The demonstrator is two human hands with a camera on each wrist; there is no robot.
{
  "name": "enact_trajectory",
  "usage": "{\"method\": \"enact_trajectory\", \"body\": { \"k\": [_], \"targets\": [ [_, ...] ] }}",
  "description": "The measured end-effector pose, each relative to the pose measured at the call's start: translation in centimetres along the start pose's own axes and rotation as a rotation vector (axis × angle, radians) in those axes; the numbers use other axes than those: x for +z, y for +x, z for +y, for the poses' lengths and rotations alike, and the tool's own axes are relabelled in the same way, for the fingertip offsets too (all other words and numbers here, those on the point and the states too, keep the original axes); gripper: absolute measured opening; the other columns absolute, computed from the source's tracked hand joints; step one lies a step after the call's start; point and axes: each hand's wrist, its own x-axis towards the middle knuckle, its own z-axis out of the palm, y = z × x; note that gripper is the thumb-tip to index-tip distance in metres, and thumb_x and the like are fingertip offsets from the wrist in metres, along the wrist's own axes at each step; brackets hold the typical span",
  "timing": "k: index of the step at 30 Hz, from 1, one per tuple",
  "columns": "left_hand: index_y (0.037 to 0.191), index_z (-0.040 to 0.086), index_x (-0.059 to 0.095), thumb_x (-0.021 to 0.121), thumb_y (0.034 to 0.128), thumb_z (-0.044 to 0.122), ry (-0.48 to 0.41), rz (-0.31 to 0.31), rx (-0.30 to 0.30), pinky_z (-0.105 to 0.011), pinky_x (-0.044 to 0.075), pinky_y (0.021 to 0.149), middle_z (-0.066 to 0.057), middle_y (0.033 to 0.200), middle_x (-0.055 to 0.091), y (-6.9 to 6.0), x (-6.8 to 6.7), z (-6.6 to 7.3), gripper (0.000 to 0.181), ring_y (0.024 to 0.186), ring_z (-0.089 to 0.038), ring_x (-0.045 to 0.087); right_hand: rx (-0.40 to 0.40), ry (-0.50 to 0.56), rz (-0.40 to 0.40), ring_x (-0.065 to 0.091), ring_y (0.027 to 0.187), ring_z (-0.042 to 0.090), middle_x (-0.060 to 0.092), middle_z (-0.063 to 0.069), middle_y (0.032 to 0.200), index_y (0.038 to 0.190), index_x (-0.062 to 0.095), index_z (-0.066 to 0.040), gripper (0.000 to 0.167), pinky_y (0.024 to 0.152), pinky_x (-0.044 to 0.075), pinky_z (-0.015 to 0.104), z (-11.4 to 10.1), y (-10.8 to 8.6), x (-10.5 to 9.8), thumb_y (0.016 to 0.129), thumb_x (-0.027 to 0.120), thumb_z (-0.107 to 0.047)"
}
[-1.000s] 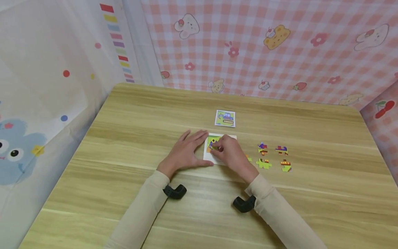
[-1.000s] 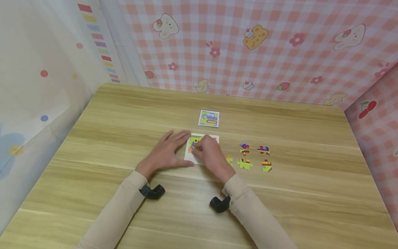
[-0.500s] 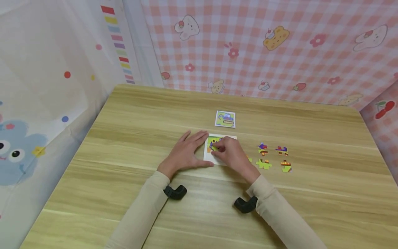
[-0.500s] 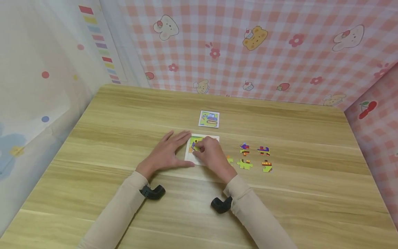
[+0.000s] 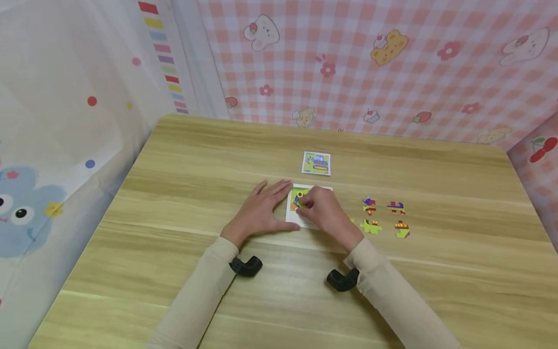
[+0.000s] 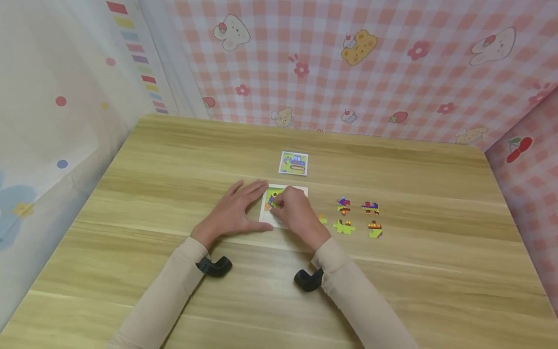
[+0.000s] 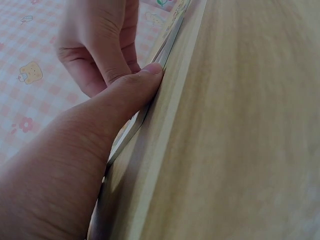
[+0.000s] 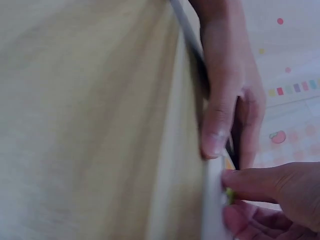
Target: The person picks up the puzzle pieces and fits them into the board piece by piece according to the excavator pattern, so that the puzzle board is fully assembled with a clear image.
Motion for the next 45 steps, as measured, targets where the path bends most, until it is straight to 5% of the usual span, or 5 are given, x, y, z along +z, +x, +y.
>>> {"method": "enact_trajectory", "body": {
  "k": [9,17,28,35,45],
  "targets": [
    [0.164,0.014,0.028,0.068,0.0813,0.078,-0.006,-0.006,-0.003,-0.040,-0.002,0.129,-0.001,0.170,0.026,0.0,-0.5,-0.1,0.112,0.157,-0.014,0.022,-0.004,-0.047,-0.109,0.051,0.068,0.014,0.067,0.003,0.073,0.083,0.082,0.001,0.011,0.067,0.051,0.030,-1.0,1.0,-0.9,0.091,0.077,-0.005],
    [0.164,0.014,0.027,0.066,0.0812,0.079,0.001,-0.014,-0.008,-0.040,-0.003,0.129,0.000,0.171,0.024,0.0,-0.5,-0.2,0.113,0.157,-0.014,0.020,0.003,-0.033,-0.097,0.060,0.081,0.018,0.075,0.016,0.097,0.101,0.081,0.004,0.014,0.079,0.056,0.037,-0.8,0.5,-0.6,0.094,0.076,-0.008],
    [0.164,0.014,0.028,0.067,0.0811,0.079,-0.005,-0.010,-0.013,-0.041,-0.001,0.129,0.000,0.170,0.025,-0.2,-0.2,0.0,0.112,0.157,-0.013,0.021,-0.025,-0.014,-0.020,0.069,0.092,0.027,0.076,0.018,0.100,0.103,0.080,0.004,0.013,0.085,0.059,0.042,0.1,-0.2,-0.1,0.095,0.072,-0.002],
    [0.164,0.015,0.027,0.065,0.0810,0.080,0.003,-0.017,-0.012,-0.040,-0.002,0.129,0.001,0.170,0.024,0.0,-0.1,0.0,0.113,0.157,-0.013,0.019,0.049,0.013,-0.019,0.068,0.086,0.021,0.075,0.014,0.096,0.109,0.080,0.002,0.017,0.078,0.060,0.037,0.1,-0.4,-0.3,0.094,0.074,-0.004],
    [0.164,0.014,0.027,0.065,0.0813,0.080,0.008,-0.022,-0.010,-0.041,-0.002,0.129,0.000,0.170,0.024,0.0,-0.2,0.0,0.113,0.157,-0.014,0.020,0.055,0.017,0.000,0.065,0.079,0.019,0.071,0.010,0.087,0.113,0.078,0.001,0.021,0.070,0.058,0.032,0.1,-0.7,-0.3,0.094,0.075,-0.006]
  ]
}}
